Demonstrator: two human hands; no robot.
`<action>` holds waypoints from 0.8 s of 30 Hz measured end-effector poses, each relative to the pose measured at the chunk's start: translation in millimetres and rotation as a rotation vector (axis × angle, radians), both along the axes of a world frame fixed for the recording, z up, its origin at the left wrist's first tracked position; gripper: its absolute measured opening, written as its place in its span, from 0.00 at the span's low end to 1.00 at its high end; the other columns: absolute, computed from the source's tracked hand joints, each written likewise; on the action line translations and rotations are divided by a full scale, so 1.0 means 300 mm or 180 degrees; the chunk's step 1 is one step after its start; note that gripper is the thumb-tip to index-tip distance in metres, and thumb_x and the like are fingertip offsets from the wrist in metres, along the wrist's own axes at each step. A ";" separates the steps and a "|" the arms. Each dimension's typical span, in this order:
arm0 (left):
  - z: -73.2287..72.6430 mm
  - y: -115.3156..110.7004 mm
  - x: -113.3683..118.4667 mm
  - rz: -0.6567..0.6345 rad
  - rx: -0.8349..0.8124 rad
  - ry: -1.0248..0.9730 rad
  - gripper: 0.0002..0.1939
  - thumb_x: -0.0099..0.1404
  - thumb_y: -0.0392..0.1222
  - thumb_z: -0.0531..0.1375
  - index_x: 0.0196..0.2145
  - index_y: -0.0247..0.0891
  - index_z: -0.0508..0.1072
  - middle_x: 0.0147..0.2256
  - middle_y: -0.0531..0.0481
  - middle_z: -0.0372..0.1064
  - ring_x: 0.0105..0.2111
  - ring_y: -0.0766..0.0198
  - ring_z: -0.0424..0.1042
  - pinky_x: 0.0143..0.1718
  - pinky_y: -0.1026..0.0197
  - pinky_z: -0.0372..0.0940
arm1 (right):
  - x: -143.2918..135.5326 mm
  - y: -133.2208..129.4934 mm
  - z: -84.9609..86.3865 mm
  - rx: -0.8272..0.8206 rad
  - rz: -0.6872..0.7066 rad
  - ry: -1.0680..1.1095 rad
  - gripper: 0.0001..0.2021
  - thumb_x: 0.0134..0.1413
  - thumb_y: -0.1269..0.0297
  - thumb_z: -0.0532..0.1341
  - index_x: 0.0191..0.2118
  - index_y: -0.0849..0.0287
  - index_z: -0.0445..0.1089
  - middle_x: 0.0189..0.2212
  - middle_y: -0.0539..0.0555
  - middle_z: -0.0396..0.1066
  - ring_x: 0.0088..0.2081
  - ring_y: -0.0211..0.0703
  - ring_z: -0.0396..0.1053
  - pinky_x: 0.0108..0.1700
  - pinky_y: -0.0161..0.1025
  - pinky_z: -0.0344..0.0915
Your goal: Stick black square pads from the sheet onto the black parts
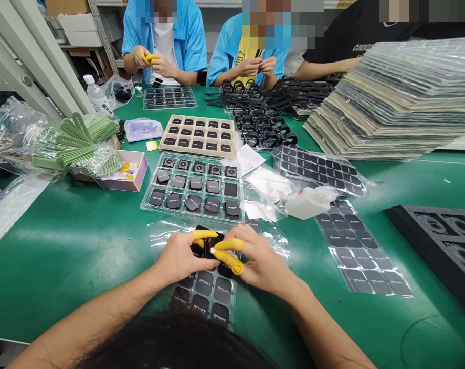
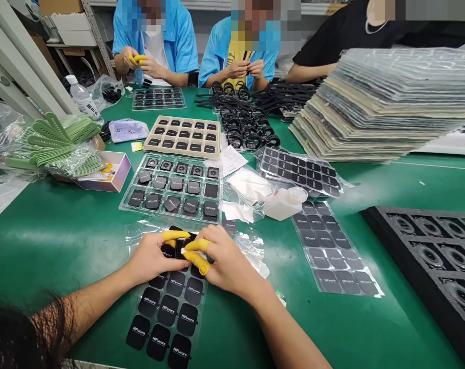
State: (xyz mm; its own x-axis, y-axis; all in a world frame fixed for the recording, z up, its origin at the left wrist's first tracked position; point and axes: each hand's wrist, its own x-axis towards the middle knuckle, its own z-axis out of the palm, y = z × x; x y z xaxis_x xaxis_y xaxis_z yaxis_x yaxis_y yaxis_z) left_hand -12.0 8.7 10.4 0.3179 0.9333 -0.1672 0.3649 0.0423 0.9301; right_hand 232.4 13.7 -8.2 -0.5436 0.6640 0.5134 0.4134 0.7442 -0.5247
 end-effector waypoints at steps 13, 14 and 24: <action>-0.016 -0.011 0.005 0.0094 -0.0024 0.0067 0.20 0.61 0.45 0.77 0.51 0.61 0.93 0.43 0.59 0.93 0.44 0.51 0.89 0.54 0.50 0.83 | -0.019 0.022 -0.011 -0.0669 -0.0394 0.0747 0.04 0.74 0.67 0.74 0.44 0.49 0.86 0.34 0.49 0.76 0.33 0.43 0.75 0.35 0.41 0.69; -0.017 -0.010 0.005 0.0114 -0.0008 0.0046 0.21 0.61 0.46 0.78 0.52 0.61 0.93 0.44 0.59 0.93 0.44 0.51 0.90 0.55 0.50 0.83 | -0.020 0.021 -0.014 -0.0663 -0.0387 0.0746 0.05 0.75 0.66 0.74 0.43 0.48 0.87 0.33 0.48 0.75 0.32 0.43 0.74 0.34 0.41 0.68; -0.020 -0.014 0.006 0.0095 0.0129 0.0090 0.23 0.61 0.45 0.78 0.54 0.55 0.93 0.44 0.56 0.94 0.43 0.48 0.91 0.52 0.49 0.84 | -0.036 0.003 -0.030 -0.0627 -0.0291 0.0653 0.08 0.79 0.61 0.70 0.43 0.47 0.87 0.30 0.50 0.72 0.32 0.47 0.70 0.33 0.45 0.67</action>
